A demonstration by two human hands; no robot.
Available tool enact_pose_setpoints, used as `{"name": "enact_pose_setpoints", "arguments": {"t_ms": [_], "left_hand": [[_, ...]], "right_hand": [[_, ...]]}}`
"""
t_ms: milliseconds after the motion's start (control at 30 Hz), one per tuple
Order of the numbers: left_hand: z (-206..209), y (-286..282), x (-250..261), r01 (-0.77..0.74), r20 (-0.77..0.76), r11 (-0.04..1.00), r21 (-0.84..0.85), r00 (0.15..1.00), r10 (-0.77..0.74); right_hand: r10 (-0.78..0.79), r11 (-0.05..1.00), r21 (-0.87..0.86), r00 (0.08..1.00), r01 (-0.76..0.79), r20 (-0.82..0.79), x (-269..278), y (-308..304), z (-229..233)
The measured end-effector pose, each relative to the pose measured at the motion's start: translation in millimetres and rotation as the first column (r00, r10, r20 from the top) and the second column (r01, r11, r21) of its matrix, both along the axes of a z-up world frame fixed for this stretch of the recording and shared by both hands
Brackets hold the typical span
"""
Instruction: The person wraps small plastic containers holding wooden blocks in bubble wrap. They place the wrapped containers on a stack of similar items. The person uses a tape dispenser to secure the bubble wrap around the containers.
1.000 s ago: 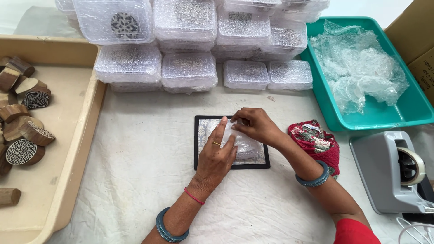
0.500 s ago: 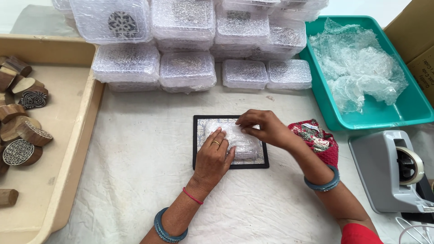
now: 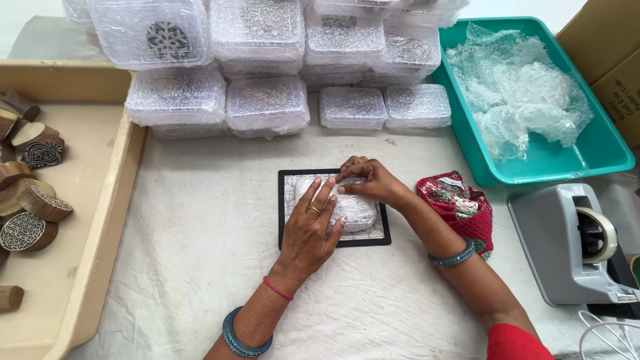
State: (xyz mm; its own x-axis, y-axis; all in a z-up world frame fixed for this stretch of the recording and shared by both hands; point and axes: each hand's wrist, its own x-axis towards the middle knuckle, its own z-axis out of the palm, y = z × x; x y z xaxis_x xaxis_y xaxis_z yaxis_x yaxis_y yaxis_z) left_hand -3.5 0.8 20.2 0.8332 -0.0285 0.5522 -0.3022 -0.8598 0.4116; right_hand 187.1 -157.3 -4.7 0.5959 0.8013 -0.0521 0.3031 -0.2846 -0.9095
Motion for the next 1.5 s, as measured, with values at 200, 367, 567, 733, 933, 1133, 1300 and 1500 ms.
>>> {"name": "enact_pose_setpoints", "arguments": {"t_ms": [200,367,567,733,933,1133,1300,1500], "left_hand": [[-22.2,3.6,1.3,-0.007,-0.064,0.999,-0.049,0.998,0.004],[-25.1,4.6,1.4,-0.02,-0.057,0.994,-0.106,0.998,0.014],[-2.5,0.7,-2.0,-0.044,-0.065,0.974,-0.223,0.997,0.031],[-8.1,9.0,-3.7,-0.001,-0.067,0.815,-0.579,0.997,-0.046],[-15.3,12.5,-0.3,-0.083,-0.061,0.775,-0.627,0.996,0.058],[-14.6,7.2,-0.5,-0.064,-0.065,0.813,-0.579,0.997,0.032],[-10.4,4.5,-1.0,0.018,0.013,0.971,-0.238,1.0,-0.015],[-7.0,-0.8,-2.5,0.001,-0.085,0.994,-0.111,0.996,-0.011]], "right_hand": [[-0.088,0.996,0.004,0.929,0.093,0.359,-30.3,0.6,-1.6],[0.045,0.998,-0.064,0.947,-0.026,0.318,-28.8,-25.0,25.8],[0.071,0.997,-0.019,0.933,-0.068,0.353,-48.5,-29.5,30.2],[-0.091,0.996,0.054,0.918,0.076,0.387,-61.8,-22.5,16.4],[-0.129,0.991,0.039,0.887,0.125,0.443,-68.4,-19.8,12.8],[-0.154,0.986,0.025,0.855,0.163,0.495,-70.9,-18.7,9.5],[-0.143,0.988,0.028,0.847,0.15,0.512,-72.1,-19.2,11.3],[-0.129,0.989,0.015,0.829,0.144,0.545,-73.3,-20.5,9.5]]}}
